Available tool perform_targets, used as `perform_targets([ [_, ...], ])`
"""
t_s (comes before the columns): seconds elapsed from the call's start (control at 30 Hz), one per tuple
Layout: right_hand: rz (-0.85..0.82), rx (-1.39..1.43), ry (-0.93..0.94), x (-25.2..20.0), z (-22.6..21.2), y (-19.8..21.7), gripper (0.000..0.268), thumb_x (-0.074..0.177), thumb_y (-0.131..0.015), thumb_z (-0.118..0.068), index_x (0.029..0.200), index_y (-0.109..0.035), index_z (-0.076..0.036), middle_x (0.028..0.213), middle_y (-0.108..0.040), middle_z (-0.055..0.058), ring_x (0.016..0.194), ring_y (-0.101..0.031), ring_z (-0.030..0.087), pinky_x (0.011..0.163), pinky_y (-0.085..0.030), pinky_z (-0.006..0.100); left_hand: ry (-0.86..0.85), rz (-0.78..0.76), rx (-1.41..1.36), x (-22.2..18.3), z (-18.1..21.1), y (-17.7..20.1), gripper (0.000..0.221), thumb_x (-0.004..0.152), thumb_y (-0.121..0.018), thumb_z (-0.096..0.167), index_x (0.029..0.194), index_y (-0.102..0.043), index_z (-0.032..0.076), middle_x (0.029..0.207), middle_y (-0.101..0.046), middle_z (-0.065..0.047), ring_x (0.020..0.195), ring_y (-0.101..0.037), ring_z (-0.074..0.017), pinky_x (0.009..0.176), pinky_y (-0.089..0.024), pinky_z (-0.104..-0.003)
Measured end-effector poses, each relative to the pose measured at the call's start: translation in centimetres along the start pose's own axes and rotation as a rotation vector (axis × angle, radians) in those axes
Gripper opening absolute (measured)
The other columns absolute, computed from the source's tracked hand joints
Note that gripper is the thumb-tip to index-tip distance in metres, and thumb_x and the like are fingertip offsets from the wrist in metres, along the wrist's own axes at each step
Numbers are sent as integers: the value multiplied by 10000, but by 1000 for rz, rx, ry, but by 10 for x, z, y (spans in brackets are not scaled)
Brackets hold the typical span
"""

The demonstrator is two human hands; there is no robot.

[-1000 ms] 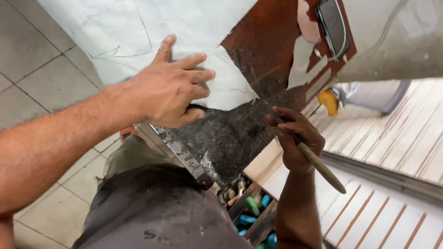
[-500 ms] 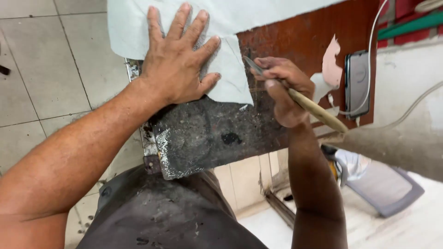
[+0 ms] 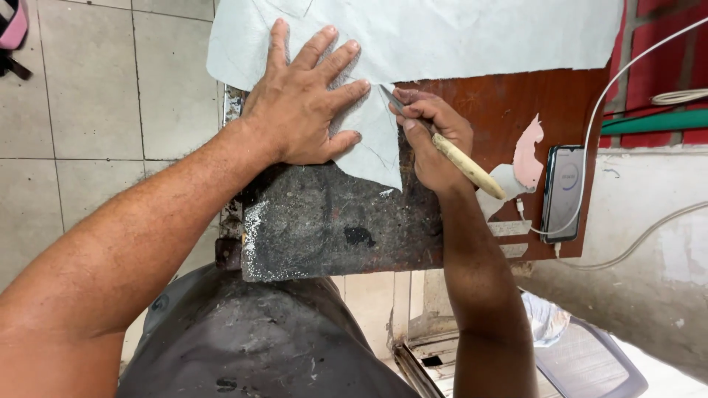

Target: Cutting out shoe patterns from a piece of leather using a hand knife

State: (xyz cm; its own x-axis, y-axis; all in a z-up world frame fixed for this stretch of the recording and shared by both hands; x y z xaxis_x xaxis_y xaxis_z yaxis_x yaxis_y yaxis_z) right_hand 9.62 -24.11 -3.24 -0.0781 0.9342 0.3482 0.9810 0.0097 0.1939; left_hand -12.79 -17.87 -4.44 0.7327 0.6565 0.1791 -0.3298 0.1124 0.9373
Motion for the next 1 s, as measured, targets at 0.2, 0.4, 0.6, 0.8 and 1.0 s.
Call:
perform_targets([
  [0.2,-16,-83,-11,1,0,0,88,996,-587,73,1003,-651,13,1081,-667,213,1189,-672,348,1008,-645,421,5,18,-27,0,1,0,774,854,-536,692,1467,-592,222,1642,-397,-186,1517,-264,-439,1105,-54,-826],
  [0.4,-2,-90,32,0,4,-1,117,986,-592,69,998,-669,-18,1075,-678,207,1163,-687,338,991,-658,430,28,-32,-40,3,0,3,768,850,-520,707,1458,-578,243,1655,-362,-174,1531,-225,-427,1117,-20,-817],
  [0.6,1,-157,11,2,-5,-4,106,995,-600,57,980,-679,-12,1095,-701,217,1176,-696,348,992,-640,418,12,9,-54,3,-1,-1,760,858,-526,710,1449,-591,236,1644,-382,-185,1525,-244,-436,1112,-18,-826],
  [0.8,-139,-336,12,12,-21,-2,127,965,-598,103,930,-618,-17,1012,-695,188,1209,-696,427,963,-628,461,143,-168,-79,27,6,19,469,951,-453,620,1115,-709,263,1565,-441,-163,1485,-310,-406,1085,-32,-871],
  [1.0,-195,-420,-47,17,-17,5,155,944,-611,85,878,-578,-51,916,-644,135,1021,-681,321,889,-597,428,143,-117,-92,57,0,7,347,884,-685,437,1155,-725,224,1455,-500,-191,1447,-342,-396,1090,-80,-874],
])
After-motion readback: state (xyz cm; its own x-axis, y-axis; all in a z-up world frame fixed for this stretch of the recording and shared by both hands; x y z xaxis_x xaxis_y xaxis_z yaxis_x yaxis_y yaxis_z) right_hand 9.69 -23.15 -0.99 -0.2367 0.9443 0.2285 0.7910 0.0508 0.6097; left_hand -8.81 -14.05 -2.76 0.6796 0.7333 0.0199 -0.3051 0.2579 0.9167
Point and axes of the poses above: each hand's wrist, its own x-axis towards the middle knuckle, its own y-axis out of the back of the hand, z = x × y, the point moved 2 cm from there along x, towards the middle knuckle
